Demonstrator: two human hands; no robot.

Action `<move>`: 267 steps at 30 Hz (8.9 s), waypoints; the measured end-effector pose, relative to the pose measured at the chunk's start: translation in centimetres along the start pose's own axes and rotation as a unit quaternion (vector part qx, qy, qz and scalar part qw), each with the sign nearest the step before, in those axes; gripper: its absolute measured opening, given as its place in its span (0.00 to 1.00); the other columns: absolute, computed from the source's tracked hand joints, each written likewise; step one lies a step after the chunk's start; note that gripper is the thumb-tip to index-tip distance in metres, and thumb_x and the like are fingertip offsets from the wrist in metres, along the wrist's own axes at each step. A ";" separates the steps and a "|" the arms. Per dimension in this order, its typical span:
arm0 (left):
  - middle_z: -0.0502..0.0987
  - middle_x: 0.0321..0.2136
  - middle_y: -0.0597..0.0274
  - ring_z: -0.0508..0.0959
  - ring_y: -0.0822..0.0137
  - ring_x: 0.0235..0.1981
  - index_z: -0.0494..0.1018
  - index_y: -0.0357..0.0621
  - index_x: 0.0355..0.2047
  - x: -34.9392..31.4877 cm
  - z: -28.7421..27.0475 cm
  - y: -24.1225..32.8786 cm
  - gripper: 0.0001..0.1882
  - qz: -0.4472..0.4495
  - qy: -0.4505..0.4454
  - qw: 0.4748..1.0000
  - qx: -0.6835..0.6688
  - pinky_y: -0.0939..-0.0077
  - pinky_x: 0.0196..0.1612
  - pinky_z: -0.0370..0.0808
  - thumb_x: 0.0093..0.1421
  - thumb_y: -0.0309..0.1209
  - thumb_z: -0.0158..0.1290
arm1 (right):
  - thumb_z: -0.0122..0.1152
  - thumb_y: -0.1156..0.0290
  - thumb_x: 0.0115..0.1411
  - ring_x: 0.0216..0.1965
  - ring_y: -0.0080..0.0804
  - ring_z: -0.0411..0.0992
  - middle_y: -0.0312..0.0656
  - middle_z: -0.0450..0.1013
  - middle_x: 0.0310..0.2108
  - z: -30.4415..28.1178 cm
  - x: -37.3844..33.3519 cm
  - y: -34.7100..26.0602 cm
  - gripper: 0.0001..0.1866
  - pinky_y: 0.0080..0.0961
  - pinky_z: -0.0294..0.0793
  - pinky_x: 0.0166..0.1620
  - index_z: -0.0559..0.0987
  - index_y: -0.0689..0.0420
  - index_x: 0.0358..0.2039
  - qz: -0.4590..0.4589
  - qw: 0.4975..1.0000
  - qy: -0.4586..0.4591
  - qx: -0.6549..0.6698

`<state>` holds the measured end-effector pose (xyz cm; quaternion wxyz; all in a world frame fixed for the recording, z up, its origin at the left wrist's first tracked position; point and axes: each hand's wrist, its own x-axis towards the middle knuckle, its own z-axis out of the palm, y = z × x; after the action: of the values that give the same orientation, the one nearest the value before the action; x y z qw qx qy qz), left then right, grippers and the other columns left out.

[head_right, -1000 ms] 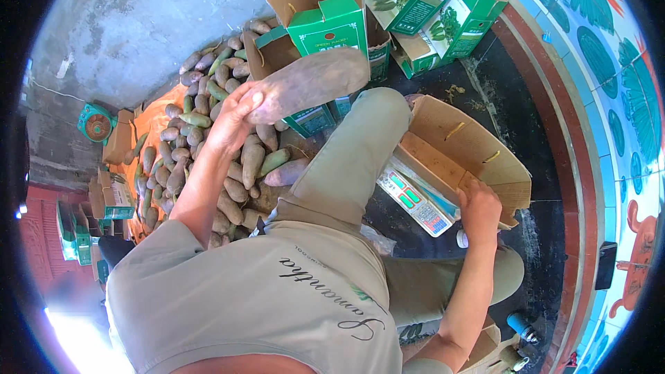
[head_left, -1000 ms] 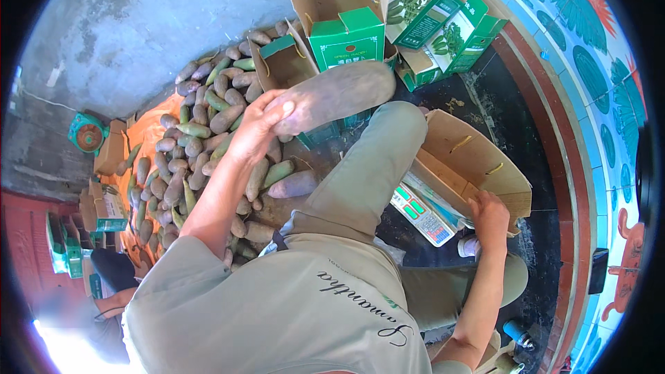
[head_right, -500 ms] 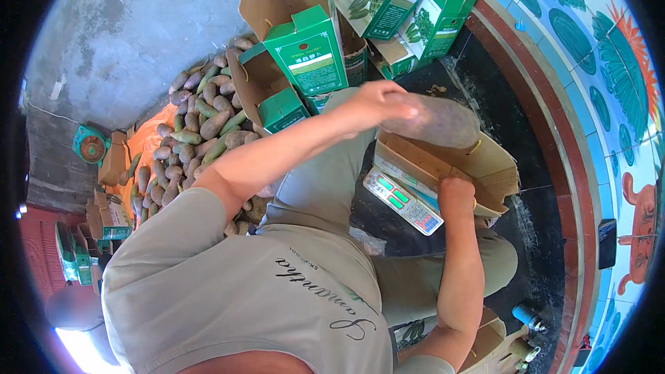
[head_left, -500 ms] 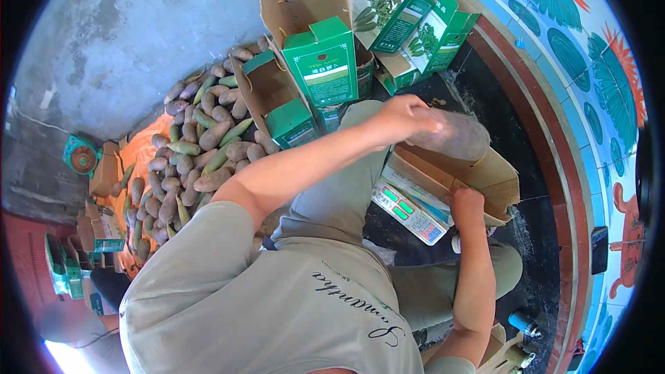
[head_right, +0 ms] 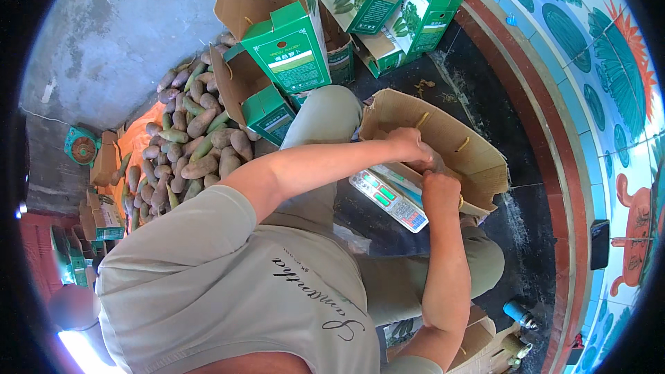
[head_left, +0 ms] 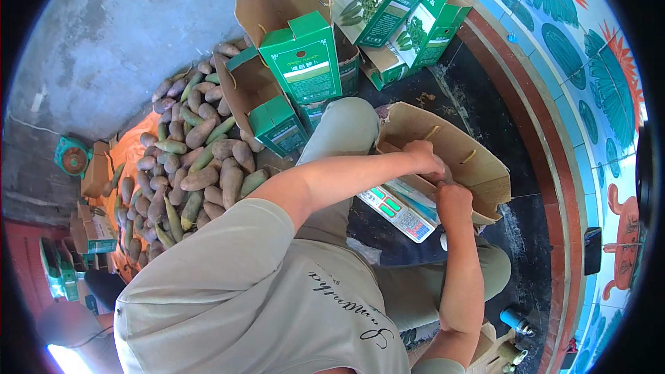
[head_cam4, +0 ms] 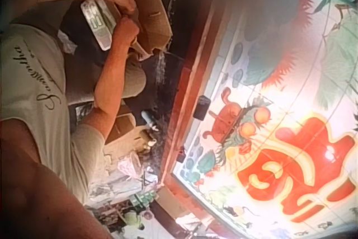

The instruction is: Sorting, weighing, and bagging produce (sweet potatoes) in a packaging area.

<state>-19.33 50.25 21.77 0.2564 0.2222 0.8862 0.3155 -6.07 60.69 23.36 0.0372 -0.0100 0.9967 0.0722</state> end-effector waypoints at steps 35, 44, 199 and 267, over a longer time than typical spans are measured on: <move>0.76 0.37 0.60 0.76 0.58 0.38 0.73 0.42 0.32 -13.2 -11.7 -2.8 0.10 0.432 0.342 0.828 -0.106 0.65 0.41 0.74 0.48 0.27 0.55 | 0.59 0.67 0.50 0.31 0.48 0.73 0.50 0.74 0.28 -0.4 0.5 -0.5 0.11 0.41 0.71 0.34 0.76 0.58 0.32 0.001 0.995 -0.064 0.072; 0.75 0.26 0.53 0.76 0.53 0.29 0.74 0.40 0.29 -19.0 -14.0 -22.3 0.05 0.064 0.518 0.853 -0.010 0.68 0.34 0.74 0.49 0.20 0.52 | 0.61 0.66 0.49 0.32 0.45 0.73 0.48 0.73 0.28 -0.9 0.3 -0.8 0.12 0.38 0.72 0.35 0.75 0.60 0.30 0.020 0.995 -0.085 0.050; 0.67 0.42 0.55 0.68 0.56 0.47 0.65 0.46 0.44 -19.3 -2.7 -35.7 0.31 -0.239 -0.076 0.915 0.315 0.65 0.45 0.71 0.38 0.35 0.64 | 0.57 0.75 0.50 0.33 0.49 0.72 0.50 0.73 0.29 -1.6 1.7 -4.3 0.10 0.40 0.71 0.36 0.73 0.56 0.35 0.029 0.973 -0.067 0.220; 0.75 0.39 0.58 0.75 0.68 0.38 0.74 0.40 0.35 -14.8 -17.5 -12.9 0.07 0.178 0.434 0.871 -0.147 0.77 0.40 0.72 0.54 0.24 0.52 | 0.55 0.70 0.52 0.30 0.47 0.73 0.48 0.73 0.26 -0.1 2.0 -4.5 0.07 0.39 0.73 0.33 0.70 0.58 0.29 -0.021 0.990 -0.010 0.140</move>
<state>-21.34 25.22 29.49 -0.1849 0.1769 0.7968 0.5474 -7.97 56.21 22.68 0.0496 -0.0246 0.9961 -0.0693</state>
